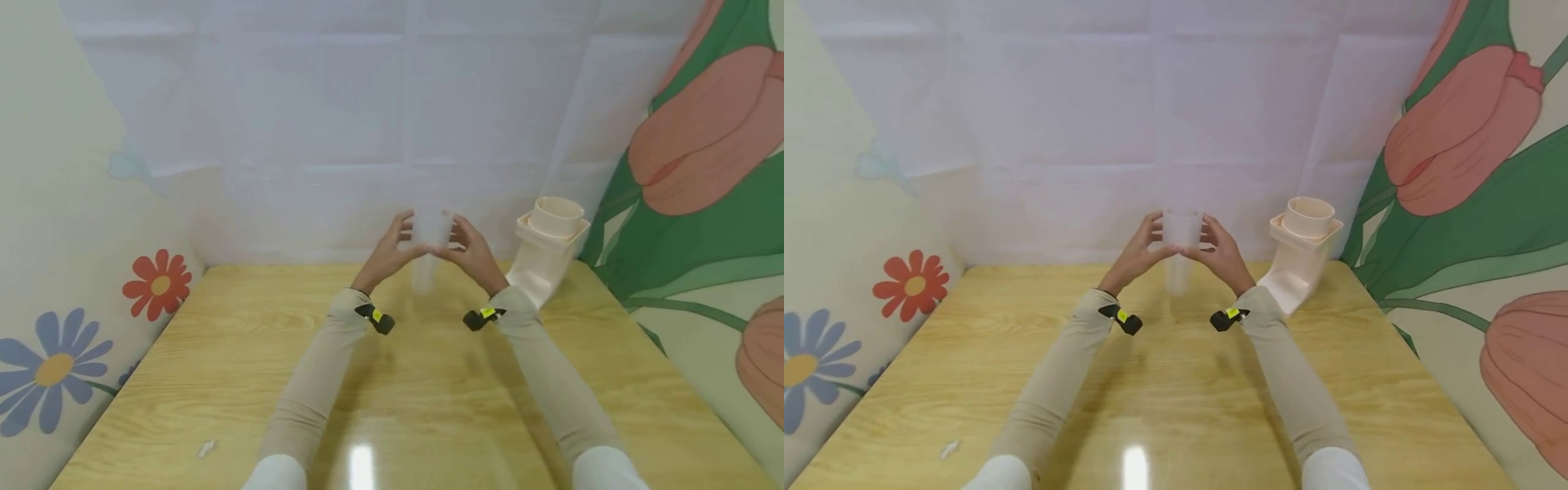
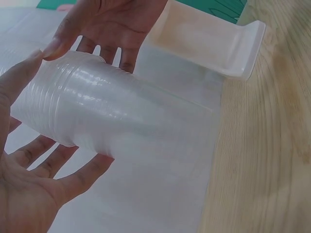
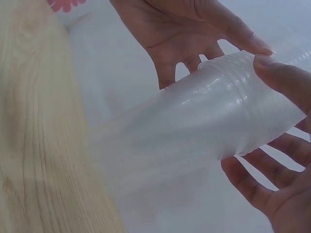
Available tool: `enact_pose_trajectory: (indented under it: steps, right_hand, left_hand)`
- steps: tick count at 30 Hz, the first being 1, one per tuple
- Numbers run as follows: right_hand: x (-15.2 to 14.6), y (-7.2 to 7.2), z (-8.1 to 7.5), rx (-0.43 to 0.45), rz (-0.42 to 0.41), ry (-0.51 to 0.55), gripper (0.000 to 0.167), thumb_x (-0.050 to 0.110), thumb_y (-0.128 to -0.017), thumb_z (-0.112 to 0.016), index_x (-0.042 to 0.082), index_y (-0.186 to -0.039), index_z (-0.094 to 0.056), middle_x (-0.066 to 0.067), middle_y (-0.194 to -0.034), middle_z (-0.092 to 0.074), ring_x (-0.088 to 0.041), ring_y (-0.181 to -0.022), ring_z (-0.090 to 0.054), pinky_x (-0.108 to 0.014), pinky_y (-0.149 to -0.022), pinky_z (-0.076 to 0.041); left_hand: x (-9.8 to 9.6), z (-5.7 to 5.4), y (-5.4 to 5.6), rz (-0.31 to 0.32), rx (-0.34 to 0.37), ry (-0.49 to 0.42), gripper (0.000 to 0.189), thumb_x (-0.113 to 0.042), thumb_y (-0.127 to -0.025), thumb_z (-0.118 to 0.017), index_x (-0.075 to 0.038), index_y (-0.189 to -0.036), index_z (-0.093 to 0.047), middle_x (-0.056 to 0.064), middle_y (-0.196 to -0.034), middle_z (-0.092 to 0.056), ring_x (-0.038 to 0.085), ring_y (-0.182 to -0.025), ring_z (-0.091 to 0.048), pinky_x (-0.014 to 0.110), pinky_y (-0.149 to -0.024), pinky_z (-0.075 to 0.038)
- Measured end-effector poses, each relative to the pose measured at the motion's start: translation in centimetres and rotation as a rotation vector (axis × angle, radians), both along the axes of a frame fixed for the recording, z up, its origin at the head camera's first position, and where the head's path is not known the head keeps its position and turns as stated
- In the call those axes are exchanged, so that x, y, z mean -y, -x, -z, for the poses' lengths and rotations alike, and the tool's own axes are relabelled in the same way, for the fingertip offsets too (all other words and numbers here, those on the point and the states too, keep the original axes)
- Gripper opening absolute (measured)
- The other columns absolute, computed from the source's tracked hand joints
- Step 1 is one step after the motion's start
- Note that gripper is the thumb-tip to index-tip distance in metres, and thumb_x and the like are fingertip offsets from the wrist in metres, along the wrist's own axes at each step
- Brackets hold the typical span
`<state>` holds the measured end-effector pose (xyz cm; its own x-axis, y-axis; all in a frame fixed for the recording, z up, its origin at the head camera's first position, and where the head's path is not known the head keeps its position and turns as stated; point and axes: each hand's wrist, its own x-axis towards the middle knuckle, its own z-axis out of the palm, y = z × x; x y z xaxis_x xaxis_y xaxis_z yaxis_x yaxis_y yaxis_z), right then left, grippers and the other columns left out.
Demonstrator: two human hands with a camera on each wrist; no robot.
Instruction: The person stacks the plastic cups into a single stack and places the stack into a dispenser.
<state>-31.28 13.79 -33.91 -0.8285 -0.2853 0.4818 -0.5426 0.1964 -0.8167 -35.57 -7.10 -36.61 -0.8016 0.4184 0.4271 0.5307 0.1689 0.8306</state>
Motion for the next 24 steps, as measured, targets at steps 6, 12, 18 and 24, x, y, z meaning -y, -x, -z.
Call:
enact_pose_trajectory:
  steps: [6,12,18,24]
  right_hand:
    - [-1.3,1.2,0.9,-0.055,0.044,-0.016,0.074,0.001,-0.09,-0.073,0.004,-0.153,-0.036,-0.025,-0.14,-0.052,-0.035,-0.117,-0.057,-0.027,-0.085,-0.054]
    - [-2.3,1.6,1.2,-0.08,0.087,-0.047,0.075,0.005,-0.09,-0.074,0.009,-0.155,-0.036,-0.017,-0.143,-0.051,-0.033,-0.123,-0.055,-0.035,-0.091,-0.052]
    - [-2.4,-0.3,-0.6,-0.091,0.094,-0.076,0.073,0.002,-0.091,-0.073,-0.001,-0.152,-0.035,-0.027,-0.138,-0.052,-0.039,-0.118,-0.057,-0.032,-0.089,-0.054]
    - [-2.9,-1.5,-1.5,-0.097,0.115,-0.093,0.071,0.003,-0.091,-0.073,-0.001,-0.152,-0.036,-0.03,-0.136,-0.053,-0.04,-0.116,-0.058,-0.025,-0.085,-0.053]
  left_hand:
    - [-1.0,-0.3,0.0,-0.005,-0.011,0.005,0.081,-0.035,-0.093,-0.072,-0.024,-0.158,-0.025,0.016,-0.15,-0.042,0.032,-0.131,-0.048,0.052,-0.097,-0.048]
    - [-1.9,-0.6,0.1,0.01,-0.025,0.011,0.08,-0.034,-0.094,-0.071,-0.025,-0.158,-0.024,0.016,-0.15,-0.042,0.032,-0.131,-0.048,0.052,-0.098,-0.047]
    - [-2.5,-1.0,0.0,0.031,-0.037,0.004,0.082,-0.033,-0.094,-0.071,-0.022,-0.159,-0.022,0.016,-0.15,-0.043,0.032,-0.131,-0.049,0.052,-0.099,-0.047]
    - [-3.4,-1.2,0.2,0.051,-0.032,0.003,0.084,-0.033,-0.094,-0.072,-0.02,-0.159,-0.021,0.017,-0.149,-0.043,0.033,-0.13,-0.049,0.05,-0.096,-0.049]
